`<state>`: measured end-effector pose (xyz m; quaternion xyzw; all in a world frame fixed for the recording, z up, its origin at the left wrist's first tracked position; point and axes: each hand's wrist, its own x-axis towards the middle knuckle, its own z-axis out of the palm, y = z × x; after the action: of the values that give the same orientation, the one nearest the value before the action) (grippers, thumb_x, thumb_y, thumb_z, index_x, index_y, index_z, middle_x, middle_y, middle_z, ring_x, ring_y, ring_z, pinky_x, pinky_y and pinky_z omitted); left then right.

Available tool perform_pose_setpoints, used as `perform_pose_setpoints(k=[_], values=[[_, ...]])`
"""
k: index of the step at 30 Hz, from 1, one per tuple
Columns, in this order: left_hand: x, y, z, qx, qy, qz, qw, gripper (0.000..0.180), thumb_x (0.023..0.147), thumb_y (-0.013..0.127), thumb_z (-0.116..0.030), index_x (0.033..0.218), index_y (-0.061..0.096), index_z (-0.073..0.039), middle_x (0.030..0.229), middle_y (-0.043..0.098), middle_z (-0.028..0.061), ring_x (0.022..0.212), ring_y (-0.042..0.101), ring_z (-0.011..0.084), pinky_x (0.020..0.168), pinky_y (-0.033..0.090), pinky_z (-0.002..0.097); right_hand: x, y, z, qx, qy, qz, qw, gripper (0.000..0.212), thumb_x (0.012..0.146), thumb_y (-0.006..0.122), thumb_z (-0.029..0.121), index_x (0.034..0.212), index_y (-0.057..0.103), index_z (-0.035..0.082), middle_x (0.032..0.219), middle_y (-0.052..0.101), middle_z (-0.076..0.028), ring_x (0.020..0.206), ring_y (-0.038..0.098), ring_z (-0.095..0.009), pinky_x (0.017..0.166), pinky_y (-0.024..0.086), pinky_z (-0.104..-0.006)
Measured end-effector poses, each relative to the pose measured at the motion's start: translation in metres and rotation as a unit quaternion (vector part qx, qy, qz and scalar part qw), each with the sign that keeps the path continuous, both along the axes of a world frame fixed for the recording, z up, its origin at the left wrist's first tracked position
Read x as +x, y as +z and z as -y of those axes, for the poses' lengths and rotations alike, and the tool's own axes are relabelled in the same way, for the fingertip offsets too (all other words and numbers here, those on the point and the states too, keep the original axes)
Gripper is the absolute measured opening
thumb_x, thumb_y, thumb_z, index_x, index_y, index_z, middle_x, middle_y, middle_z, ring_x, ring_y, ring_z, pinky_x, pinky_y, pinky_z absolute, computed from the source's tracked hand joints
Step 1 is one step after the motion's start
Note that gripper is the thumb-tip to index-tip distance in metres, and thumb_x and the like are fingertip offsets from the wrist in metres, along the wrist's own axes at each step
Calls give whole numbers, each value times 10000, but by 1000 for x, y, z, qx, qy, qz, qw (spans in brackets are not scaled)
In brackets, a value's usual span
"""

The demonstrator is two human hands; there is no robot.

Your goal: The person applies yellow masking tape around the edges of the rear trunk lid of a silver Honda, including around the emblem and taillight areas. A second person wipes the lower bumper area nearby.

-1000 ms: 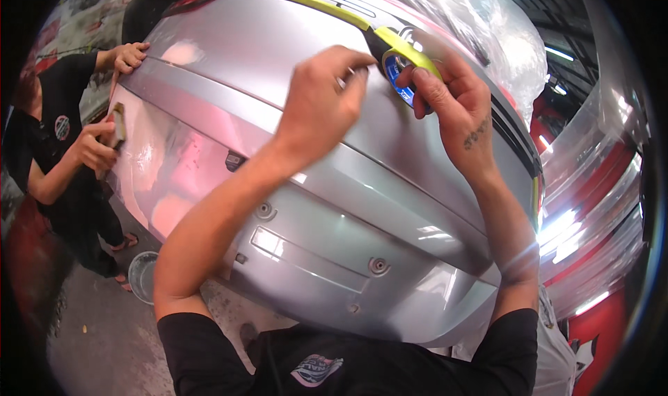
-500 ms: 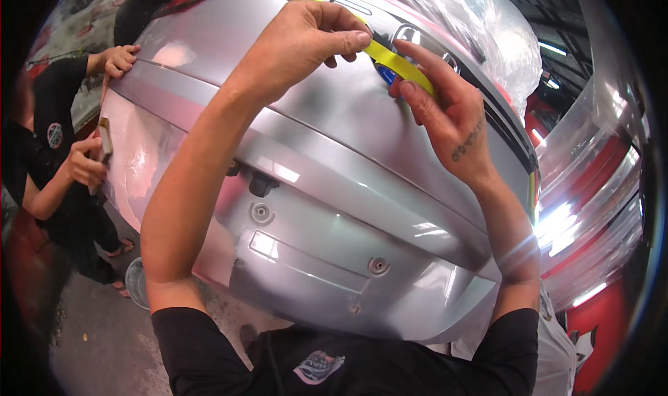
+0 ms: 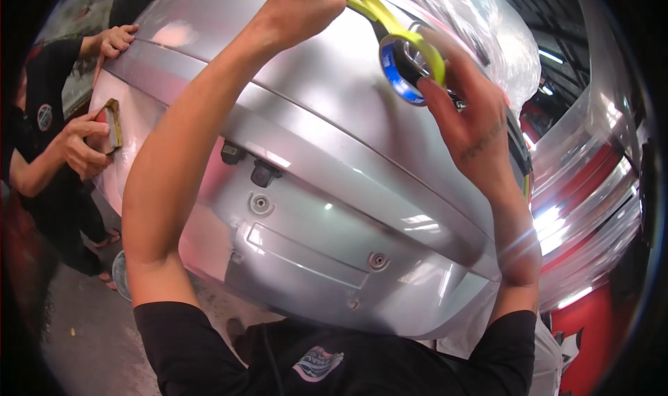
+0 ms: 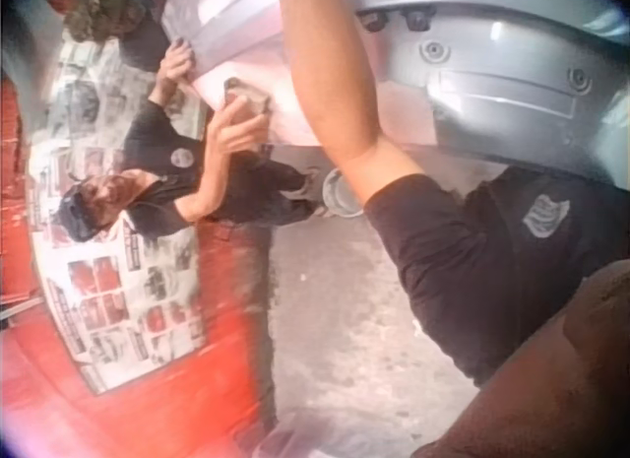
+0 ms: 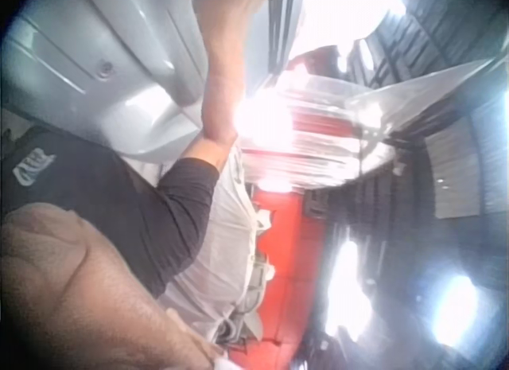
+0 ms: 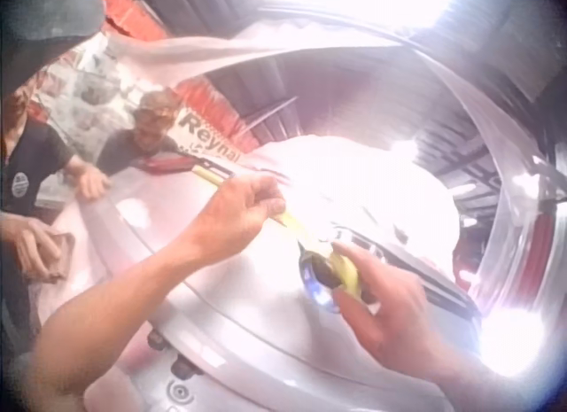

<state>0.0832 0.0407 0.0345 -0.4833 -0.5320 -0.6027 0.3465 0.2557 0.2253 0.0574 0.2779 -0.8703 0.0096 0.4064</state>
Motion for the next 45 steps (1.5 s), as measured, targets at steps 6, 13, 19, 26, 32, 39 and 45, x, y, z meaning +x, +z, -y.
perform_pose_setpoints(k=[6, 13, 19, 26, 32, 39, 45], values=[[-16, 3, -19, -36, 16, 11, 999, 114, 931, 629, -25, 964, 691, 65, 879, 716, 190, 847, 675, 245, 823, 516, 389, 15, 6, 11, 103, -119, -20, 987, 292, 894, 696, 59, 1186, 699, 59, 793, 621, -133, 726, 638, -334, 668, 508, -422], [-29, 1, -22, -76, 57, -8, 995, 139, 889, 639, -38, 911, 735, 59, 897, 741, 224, 857, 717, 306, 822, 546, 408, -6, 13, 11, 139, -104, -32, 984, 157, 870, 675, 85, 1002, 733, 23, 759, 643, -143, 718, 663, -345, 649, 517, -440], [-48, -4, -35, -43, 81, -62, 994, 147, 843, 634, -32, 895, 735, 60, 824, 718, 246, 807, 716, 356, 782, 547, 424, -17, 14, 23, 183, -105, -34, 977, 98, 854, 661, 81, 898, 712, 11, 738, 645, -158, 703, 664, -361, 653, 526, -448], [-58, -5, -42, -35, 105, -70, 991, 112, 807, 636, -34, 828, 721, 36, 821, 701, 257, 806, 705, 387, 763, 540, 452, -20, 13, 30, 183, -126, -27, 975, 72, 842, 659, 77, 833, 687, 12, 715, 641, -160, 703, 664, -361, 650, 527, -458], [-64, -8, -48, -24, 139, -92, 986, 116, 823, 638, -60, 808, 713, 27, 829, 698, 253, 829, 698, 412, 778, 537, 483, -23, 16, 30, 189, -134, -26, 972, 91, 855, 651, 90, 818, 678, 11, 705, 647, -164, 694, 666, -364, 661, 531, -469], [-65, -7, -50, -38, 184, -109, 976, 141, 841, 635, -85, 794, 707, 27, 823, 692, 261, 823, 690, 437, 769, 535, 504, -22, 17, 32, 205, -146, -35, 967, 120, 872, 633, 109, 823, 678, 9, 710, 656, -171, 696, 668, -376, 673, 534, -475], [-61, -10, -50, -51, 189, -106, 975, 155, 845, 628, -77, 782, 701, 44, 809, 686, 275, 818, 693, 441, 757, 534, 508, -23, 15, 35, 207, -164, -27, 964, 122, 874, 632, 110, 831, 675, 5, 722, 655, -183, 708, 669, -385, 683, 536, -482]])
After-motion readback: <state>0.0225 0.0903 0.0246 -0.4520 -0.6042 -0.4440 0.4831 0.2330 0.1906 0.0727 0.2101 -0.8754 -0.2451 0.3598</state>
